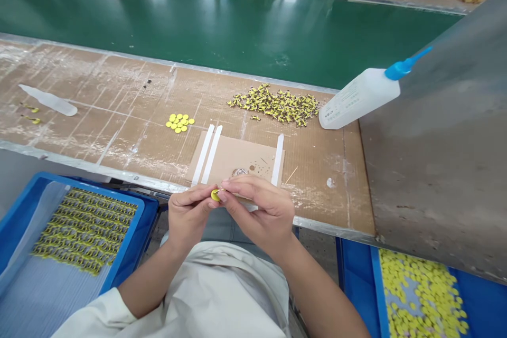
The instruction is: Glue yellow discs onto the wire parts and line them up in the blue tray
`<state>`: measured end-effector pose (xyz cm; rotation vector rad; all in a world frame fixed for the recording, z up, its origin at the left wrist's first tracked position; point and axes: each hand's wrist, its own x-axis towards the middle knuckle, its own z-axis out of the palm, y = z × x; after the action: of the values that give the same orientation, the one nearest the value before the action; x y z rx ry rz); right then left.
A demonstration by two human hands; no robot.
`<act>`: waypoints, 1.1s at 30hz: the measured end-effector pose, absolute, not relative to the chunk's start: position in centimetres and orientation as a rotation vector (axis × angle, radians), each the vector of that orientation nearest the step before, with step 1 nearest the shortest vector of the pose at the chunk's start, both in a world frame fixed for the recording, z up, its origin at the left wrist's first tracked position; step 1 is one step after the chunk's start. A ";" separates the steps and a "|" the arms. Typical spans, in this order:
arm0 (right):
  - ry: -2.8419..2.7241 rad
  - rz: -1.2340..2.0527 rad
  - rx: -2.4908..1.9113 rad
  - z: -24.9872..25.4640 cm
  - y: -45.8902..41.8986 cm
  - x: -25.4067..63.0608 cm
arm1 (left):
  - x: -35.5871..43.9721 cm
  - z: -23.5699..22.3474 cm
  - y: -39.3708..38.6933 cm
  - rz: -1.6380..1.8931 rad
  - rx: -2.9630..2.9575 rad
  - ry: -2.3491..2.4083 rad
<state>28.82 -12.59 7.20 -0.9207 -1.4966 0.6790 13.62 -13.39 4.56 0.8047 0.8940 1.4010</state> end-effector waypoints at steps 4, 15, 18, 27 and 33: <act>-1.505 0.690 -0.942 7.3 -12.5 28.8 | 13.8 4.4 -13.4 1.401 0.763 0.915; -1.539 0.734 -0.890 7.1 -12.4 29.4 | 13.1 4.5 -13.2 1.426 0.973 0.924; -1.571 0.709 -0.883 7.3 -12.3 29.3 | 12.3 4.7 -13.0 1.421 1.099 0.929; -1.648 0.688 -0.924 7.1 -11.8 27.8 | 9.4 3.9 -12.6 1.431 1.318 1.005; -1.595 0.562 -1.226 5.7 -11.6 30.8 | 3.6 1.7 -9.6 1.590 1.156 1.242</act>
<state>30.76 -11.63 5.71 -1.2265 -1.5952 0.5617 3.63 -9.62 1.71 1.1559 1.2416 1.5896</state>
